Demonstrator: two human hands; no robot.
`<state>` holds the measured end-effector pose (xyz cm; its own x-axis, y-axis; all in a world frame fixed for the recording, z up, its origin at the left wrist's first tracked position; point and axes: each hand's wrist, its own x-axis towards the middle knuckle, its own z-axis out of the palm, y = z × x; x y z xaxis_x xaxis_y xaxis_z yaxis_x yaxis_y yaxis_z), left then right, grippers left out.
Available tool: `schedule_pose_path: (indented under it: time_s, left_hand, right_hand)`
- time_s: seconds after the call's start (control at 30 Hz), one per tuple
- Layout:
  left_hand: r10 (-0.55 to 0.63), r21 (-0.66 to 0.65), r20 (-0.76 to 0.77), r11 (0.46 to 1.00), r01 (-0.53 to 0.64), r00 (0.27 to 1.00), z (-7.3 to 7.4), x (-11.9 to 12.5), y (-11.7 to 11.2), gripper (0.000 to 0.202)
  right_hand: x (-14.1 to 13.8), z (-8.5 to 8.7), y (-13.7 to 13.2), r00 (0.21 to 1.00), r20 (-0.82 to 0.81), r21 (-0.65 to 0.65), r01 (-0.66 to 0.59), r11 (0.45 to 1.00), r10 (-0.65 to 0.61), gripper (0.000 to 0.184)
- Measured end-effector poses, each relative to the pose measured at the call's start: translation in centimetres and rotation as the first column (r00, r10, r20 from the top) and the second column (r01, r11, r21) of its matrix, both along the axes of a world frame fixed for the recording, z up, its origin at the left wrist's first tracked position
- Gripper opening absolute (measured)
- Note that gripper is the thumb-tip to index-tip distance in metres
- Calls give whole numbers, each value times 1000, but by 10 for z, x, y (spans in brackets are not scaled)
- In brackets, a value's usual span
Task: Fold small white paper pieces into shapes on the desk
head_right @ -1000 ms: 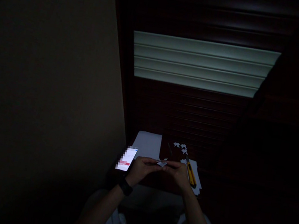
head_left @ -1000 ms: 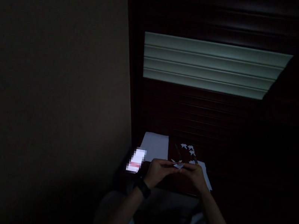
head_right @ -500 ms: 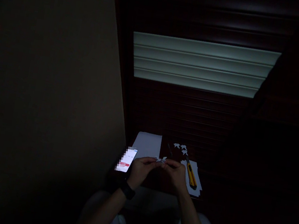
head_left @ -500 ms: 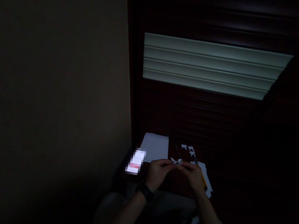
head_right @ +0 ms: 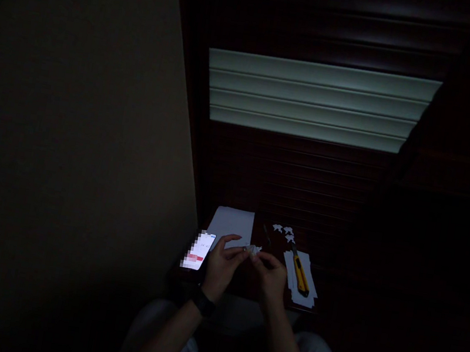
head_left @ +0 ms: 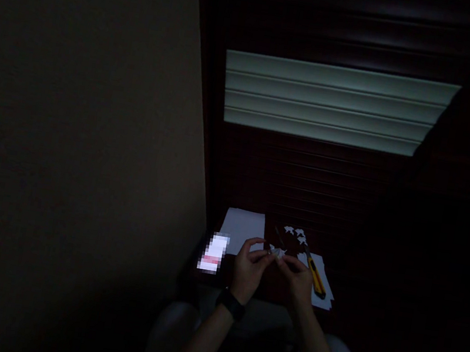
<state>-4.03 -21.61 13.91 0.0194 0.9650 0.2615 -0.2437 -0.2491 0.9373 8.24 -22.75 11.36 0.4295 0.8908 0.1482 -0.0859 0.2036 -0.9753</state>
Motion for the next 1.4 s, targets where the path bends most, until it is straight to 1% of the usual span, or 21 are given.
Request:
schedule_pose_path:
  time_s: [0.07,0.2,0.3,0.37,0.57,0.63,0.7,0.8,0.9,1.0,1.13,1.2,1.3,1.4]
  left_hand:
    - [2,6,-10,1000,-2,1000,2,0,-2,46]
    - [9,14,-46,1000,-8,999,5,-2,-3,46]
    - [15,21,-60,1000,-14,998,7,-3,-4,45]
    - [6,19,-70,1000,-5,998,8,-5,-5,45]
    - [-22,6,-102,1000,23,994,14,-10,-7,45]
    - [-38,6,-127,999,39,991,14,-12,-4,43]
    - [-47,13,-162,999,49,986,12,-15,-1,41]
    - [-28,30,-198,999,35,980,7,-17,3,33]
    - [8,35,-201,999,0,980,3,-17,6,25]
    - [25,27,-205,999,-20,978,0,-15,6,25]
    - [17,31,-224,999,-10,974,-1,-15,5,25]
    - [16,36,-245,999,-8,969,-1,-17,6,24]
    - [16,72,-320,997,8,947,0,-21,9,19]
    - [24,99,-378,995,15,925,1,-24,12,18]
  right_hand:
    - [-3,1,-1,1000,-29,4,7,1000,-7,25]
    - [-9,3,-4,993,-118,44,5,999,1,30]
    - [-12,7,-5,971,-227,101,-54,993,76,38]
    - [-12,10,-5,961,-247,116,-99,988,125,42]
    - [-8,14,-2,986,-102,124,-122,985,134,38]
    - [-5,15,-2,987,-24,104,-153,983,156,36]
    - [-2,15,-2,985,64,91,-166,982,160,30]
    - [0,17,-2,980,165,99,-125,987,108,25]
    - [-2,18,-2,973,228,109,-73,991,47,27]
    - [-5,20,-4,969,243,94,-62,994,38,28]
    - [-5,21,-6,969,246,77,-35,996,15,26]
    - [-4,20,-6,973,229,65,-54,996,37,26]
    - [-3,18,-6,976,196,57,-105,993,92,27]
    - [-4,15,-4,976,193,75,-119,990,102,27]
